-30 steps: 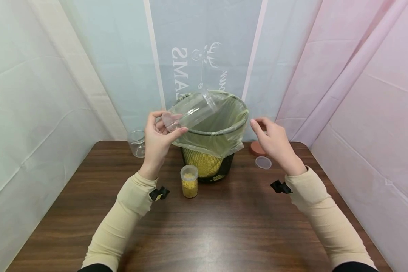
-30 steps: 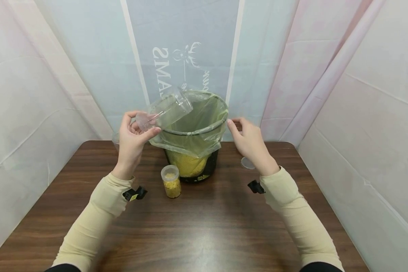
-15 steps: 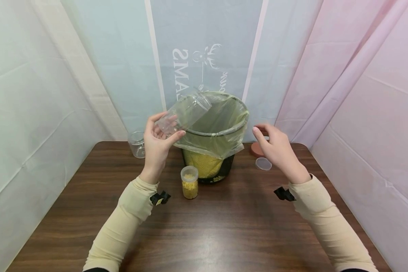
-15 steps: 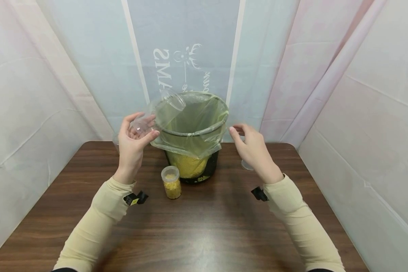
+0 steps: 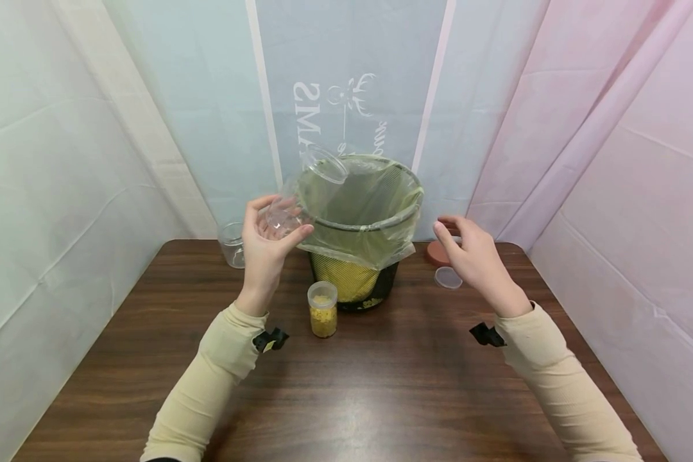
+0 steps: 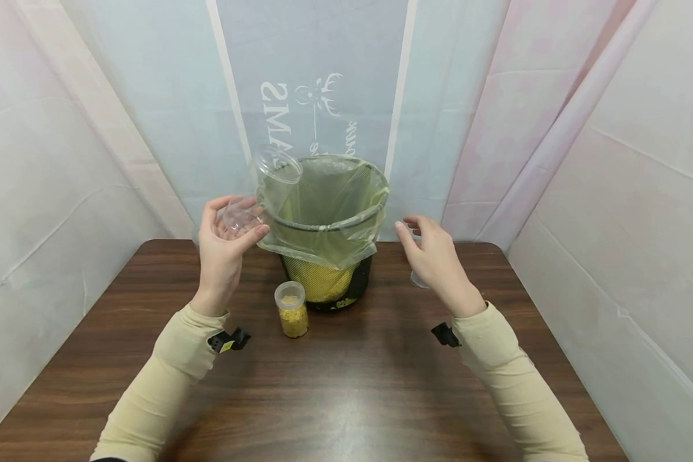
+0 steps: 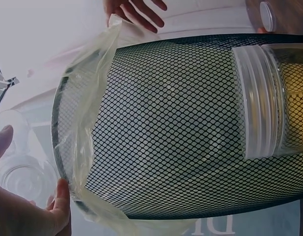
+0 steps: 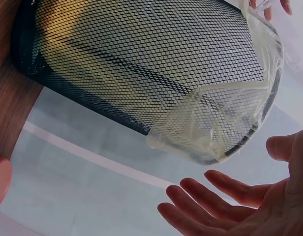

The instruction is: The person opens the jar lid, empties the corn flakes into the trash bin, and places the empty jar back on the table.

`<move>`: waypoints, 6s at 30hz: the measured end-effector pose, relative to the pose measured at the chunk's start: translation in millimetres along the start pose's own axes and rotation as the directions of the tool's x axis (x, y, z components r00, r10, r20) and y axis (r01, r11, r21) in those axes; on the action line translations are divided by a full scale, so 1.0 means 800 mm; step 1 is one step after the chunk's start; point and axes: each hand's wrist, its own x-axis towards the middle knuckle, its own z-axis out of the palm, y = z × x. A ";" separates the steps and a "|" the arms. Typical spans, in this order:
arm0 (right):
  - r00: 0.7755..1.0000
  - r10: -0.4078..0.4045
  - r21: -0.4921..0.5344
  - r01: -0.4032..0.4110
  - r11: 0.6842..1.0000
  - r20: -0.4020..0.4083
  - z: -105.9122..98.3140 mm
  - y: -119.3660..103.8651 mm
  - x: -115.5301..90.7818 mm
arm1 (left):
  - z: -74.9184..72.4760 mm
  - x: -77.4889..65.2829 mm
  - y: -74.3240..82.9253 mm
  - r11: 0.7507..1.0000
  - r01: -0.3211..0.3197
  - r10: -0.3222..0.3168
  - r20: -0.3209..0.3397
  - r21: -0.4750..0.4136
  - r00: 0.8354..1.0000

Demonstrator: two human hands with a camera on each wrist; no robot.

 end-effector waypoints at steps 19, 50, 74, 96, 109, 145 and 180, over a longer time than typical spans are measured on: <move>0.999 0.005 -0.063 -0.003 0.998 0.034 0.009 0.025 -0.011 | -0.015 -0.011 0.002 1.000 0.015 -0.014 0.035 -0.008 0.999; 0.992 -0.059 -0.128 0.074 0.989 0.113 0.053 0.092 -0.039 | -0.067 -0.048 -0.033 0.944 0.131 -0.110 -0.087 0.303 0.990; 0.958 -0.225 -0.141 0.250 0.958 0.176 0.065 0.126 -0.070 | -0.086 -0.059 -0.027 0.828 0.278 -0.217 -0.178 0.487 0.960; 0.968 -0.178 -0.155 0.206 0.966 0.174 0.069 0.146 -0.092 | -0.162 -0.057 -0.081 0.588 0.384 -0.243 -0.297 0.712 0.923; 0.973 -0.159 -0.168 0.187 0.968 0.166 0.064 0.159 -0.102 | -0.194 -0.046 -0.095 0.454 0.436 -0.282 -0.339 0.777 0.898; 0.978 -0.157 -0.175 0.180 0.968 0.139 0.058 0.168 -0.099 | -0.233 -0.016 -0.110 0.273 0.572 -0.484 -0.404 0.773 0.776; 0.979 -0.142 -0.166 0.166 0.972 0.148 0.059 0.166 -0.103 | -0.239 -0.022 -0.097 0.238 0.584 -0.547 -0.390 0.776 0.741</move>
